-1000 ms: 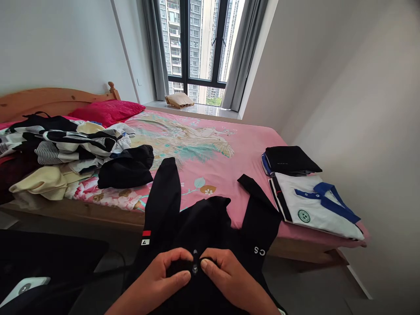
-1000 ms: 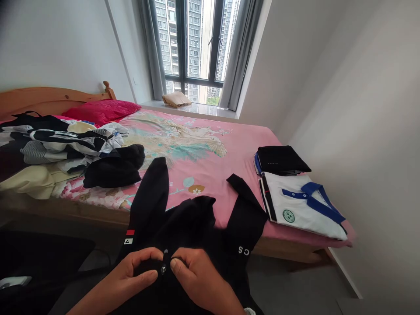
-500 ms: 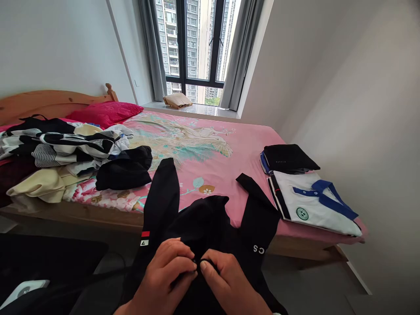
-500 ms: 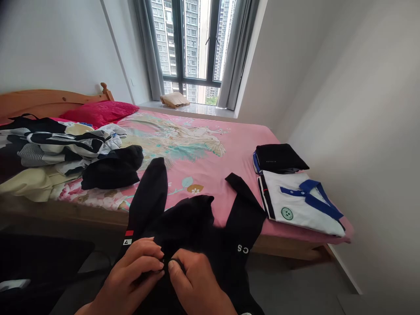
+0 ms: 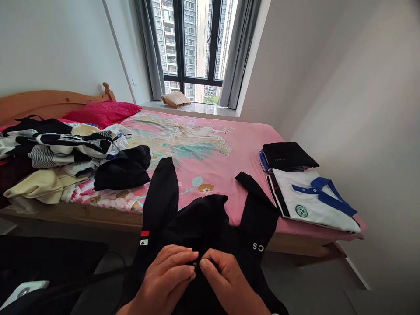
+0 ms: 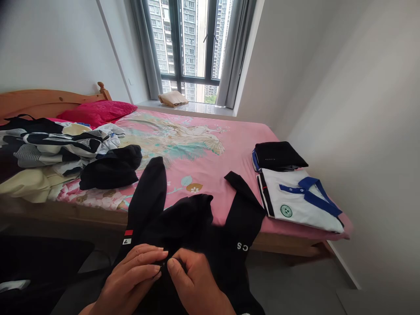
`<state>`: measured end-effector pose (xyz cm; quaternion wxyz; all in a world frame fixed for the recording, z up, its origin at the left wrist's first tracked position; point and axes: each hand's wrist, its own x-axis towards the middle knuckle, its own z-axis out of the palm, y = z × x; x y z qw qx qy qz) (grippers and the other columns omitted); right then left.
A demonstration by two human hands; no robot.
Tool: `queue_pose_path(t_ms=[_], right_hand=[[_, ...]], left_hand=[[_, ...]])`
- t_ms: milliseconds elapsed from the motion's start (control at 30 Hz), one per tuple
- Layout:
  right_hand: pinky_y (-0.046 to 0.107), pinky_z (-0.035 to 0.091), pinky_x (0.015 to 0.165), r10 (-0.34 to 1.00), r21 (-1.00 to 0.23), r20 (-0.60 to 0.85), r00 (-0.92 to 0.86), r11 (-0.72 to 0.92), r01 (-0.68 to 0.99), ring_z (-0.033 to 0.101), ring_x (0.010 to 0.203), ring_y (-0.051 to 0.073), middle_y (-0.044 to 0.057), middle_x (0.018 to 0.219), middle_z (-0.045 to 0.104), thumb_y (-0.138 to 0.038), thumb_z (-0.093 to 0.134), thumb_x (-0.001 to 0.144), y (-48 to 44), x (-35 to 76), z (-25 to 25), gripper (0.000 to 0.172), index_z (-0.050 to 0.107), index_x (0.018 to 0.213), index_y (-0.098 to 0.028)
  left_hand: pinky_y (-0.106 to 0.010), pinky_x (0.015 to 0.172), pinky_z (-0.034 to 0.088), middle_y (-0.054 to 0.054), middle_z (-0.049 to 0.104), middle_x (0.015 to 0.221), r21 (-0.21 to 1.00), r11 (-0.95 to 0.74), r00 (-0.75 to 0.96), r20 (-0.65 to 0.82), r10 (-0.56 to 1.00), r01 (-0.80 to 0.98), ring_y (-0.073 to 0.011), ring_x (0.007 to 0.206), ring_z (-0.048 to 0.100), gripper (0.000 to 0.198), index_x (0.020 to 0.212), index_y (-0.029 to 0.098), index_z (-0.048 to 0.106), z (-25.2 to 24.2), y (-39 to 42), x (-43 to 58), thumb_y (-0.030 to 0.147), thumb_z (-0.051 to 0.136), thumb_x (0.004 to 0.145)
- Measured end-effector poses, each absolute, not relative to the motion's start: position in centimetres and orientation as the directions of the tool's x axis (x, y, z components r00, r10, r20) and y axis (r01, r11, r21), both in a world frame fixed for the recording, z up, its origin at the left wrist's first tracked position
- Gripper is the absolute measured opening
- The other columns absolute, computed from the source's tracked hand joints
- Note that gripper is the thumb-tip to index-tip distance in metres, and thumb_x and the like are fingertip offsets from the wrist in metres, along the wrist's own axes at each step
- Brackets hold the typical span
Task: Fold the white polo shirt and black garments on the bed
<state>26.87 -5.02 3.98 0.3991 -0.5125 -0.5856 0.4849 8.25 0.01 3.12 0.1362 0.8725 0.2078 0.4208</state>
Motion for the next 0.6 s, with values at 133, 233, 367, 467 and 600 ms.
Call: queue_pose_path(t_ms=[133,233,367,467,600], right_hand=[[0.021,0.034,0.058,0.996,-0.957,0.078,-0.046,0.088,0.278,0.043,0.061,0.009,-0.003,0.064,0.049,-0.039,0.042,0.094,-5.5,26.0,3.0,0.032,0.055,0.074,-0.018],[0.022,0.034,0.056,0.980,-0.935,0.185,0.073,0.152,0.322,0.043,0.057,0.009,-0.002,0.063,0.049,-0.034,0.042,0.093,-5.6,25.4,2.0,0.029,0.052,0.071,-0.018],[0.021,0.034,0.054,0.976,-0.955,0.186,0.113,0.153,0.255,0.040,0.056,0.008,-0.003,0.062,0.045,-0.034,0.041,0.094,-5.2,25.5,1.7,0.030,0.047,0.069,-0.018],[0.021,0.034,0.055,0.986,-0.967,0.152,0.061,0.136,0.217,0.040,0.058,0.009,-0.003,0.063,0.046,-0.037,0.040,0.095,-4.8,25.9,2.3,0.031,0.050,0.072,-0.018],[0.021,0.035,0.056,0.994,-0.979,0.103,0.026,0.096,0.178,0.040,0.059,0.009,-0.004,0.064,0.046,-0.041,0.040,0.095,-4.6,26.2,2.6,0.034,0.052,0.073,-0.018]], left_hand=[[-0.029,0.081,0.053,-0.004,0.072,0.097,0.368,-0.901,0.559,0.708,0.432,0.230,-0.0160,0.093,0.064,0.028,0.091,0.023,0.061,3.8,-0.2,8.6,0.001,0.062,0.073],[-0.027,0.078,0.055,-0.006,0.071,0.095,0.405,-0.890,0.567,0.691,0.449,0.210,-0.0160,0.092,0.063,0.029,0.093,0.022,0.062,4.0,-0.9,8.9,0.000,0.062,0.073],[-0.030,0.083,0.054,-0.007,0.070,0.106,0.452,-0.864,0.553,0.672,0.493,0.220,-0.0181,0.098,0.063,0.027,0.096,0.024,0.061,3.4,-1.8,8.8,0.005,0.060,0.077],[-0.033,0.095,0.049,-0.007,0.067,0.115,0.417,-0.847,0.544,0.649,0.531,0.330,-0.0204,0.108,0.060,0.029,0.102,0.024,0.060,2.7,-1.7,8.7,0.017,0.068,0.075],[-0.033,0.098,0.046,-0.006,0.068,0.110,0.398,-0.830,0.543,0.628,0.557,0.392,-0.0191,0.106,0.060,0.039,0.105,0.023,0.057,2.7,-0.9,8.8,0.026,0.074,0.071]])
